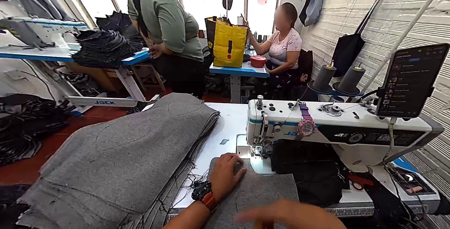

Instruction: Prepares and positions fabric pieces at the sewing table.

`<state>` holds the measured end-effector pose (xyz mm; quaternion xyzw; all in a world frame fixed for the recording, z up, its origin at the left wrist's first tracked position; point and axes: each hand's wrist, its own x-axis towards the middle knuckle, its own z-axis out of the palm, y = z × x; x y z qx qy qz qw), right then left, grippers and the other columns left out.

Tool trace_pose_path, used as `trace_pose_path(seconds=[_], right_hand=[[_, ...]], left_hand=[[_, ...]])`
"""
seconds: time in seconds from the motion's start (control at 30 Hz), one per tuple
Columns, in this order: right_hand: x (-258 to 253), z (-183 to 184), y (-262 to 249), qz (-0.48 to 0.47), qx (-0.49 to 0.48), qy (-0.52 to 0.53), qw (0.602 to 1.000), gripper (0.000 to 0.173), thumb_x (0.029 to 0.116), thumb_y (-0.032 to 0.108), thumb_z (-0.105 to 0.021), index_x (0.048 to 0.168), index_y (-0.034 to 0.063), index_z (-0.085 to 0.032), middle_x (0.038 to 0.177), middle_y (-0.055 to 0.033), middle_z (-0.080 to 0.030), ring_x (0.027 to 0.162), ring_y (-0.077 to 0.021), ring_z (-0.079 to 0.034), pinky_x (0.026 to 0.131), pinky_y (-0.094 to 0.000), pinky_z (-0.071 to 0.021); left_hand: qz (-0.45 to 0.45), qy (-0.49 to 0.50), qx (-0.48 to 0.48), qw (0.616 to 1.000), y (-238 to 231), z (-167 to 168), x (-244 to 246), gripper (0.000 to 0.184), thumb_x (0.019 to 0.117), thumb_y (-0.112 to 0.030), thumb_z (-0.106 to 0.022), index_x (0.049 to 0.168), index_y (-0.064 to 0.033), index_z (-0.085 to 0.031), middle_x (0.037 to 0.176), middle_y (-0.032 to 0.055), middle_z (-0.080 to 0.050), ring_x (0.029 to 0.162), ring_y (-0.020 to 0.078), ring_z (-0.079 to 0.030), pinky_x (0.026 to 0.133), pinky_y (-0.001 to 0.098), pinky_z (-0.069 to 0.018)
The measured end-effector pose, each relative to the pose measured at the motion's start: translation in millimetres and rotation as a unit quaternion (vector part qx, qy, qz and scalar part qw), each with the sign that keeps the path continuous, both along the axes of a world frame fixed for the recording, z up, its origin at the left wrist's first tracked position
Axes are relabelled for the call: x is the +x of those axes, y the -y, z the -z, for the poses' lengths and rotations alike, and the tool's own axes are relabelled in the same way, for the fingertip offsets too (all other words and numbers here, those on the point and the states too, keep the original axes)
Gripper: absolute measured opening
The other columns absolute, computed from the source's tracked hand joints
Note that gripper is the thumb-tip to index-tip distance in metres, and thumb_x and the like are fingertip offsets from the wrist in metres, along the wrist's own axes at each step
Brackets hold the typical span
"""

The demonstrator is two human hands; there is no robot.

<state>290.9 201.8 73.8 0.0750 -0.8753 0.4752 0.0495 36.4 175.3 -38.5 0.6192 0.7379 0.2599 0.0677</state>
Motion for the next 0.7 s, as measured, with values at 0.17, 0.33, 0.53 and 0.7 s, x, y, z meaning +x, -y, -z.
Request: trace_pose_path(seconds=[0.17, 0.33, 0.53, 0.7], right_hand=[[-27, 56, -10, 0.332, 0.178, 0.175, 0.91, 0.061, 0.1003, 0.041, -0.063, 0.154, 0.0152, -0.048, 0.143, -0.0155, -0.058, 0.139, -0.0352, -0.048, 0.113, -0.0567, -0.0385], [-10, 94, 9, 0.299, 0.259, 0.207, 0.895, 0.074, 0.0934, 0.051, -0.068, 0.157, 0.0212, -0.044, 0.164, -0.0165, -0.036, 0.154, -0.0356, -0.029, 0.123, -0.0594, -0.0209], [26, 53, -37, 0.497, 0.26, -0.012, 0.827, 0.035, 0.0983, 0.035, -0.067, 0.125, 0.0127, -0.073, 0.115, -0.0072, -0.073, 0.106, -0.0247, -0.07, 0.091, -0.0477, -0.058], [38, -42, 28, 0.364, 0.044, -0.288, 0.885, 0.044, 0.1038, 0.041, -0.058, 0.143, 0.0233, -0.051, 0.093, 0.0064, -0.071, 0.082, -0.0051, -0.07, 0.076, -0.0261, -0.0617]], left_hand=[[0.05, -0.041, 0.022, 0.998, 16, 10, -3, 0.036, 0.0963, -0.043, -0.065, 0.119, -0.0157, -0.073, 0.132, 0.0077, -0.066, 0.126, 0.029, -0.06, 0.107, 0.0536, -0.0445], [0.068, -0.045, 0.032, 0.996, 21, 10, -11, 0.039, 0.0939, -0.047, -0.064, 0.118, -0.0174, -0.074, 0.132, 0.007, -0.067, 0.125, 0.0294, -0.06, 0.105, 0.055, -0.0453], [0.068, -0.066, 0.017, 0.995, 22, 9, -7, 0.039, 0.0963, -0.048, -0.06, 0.121, -0.0206, -0.072, 0.134, 0.0039, -0.065, 0.128, 0.026, -0.059, 0.109, 0.0515, -0.0434], [0.066, -0.055, -0.001, 0.996, 21, 3, -7, 0.04, 0.0974, -0.048, -0.059, 0.121, -0.0186, -0.072, 0.136, 0.0047, -0.065, 0.131, 0.0263, -0.057, 0.111, 0.051, -0.0415]])
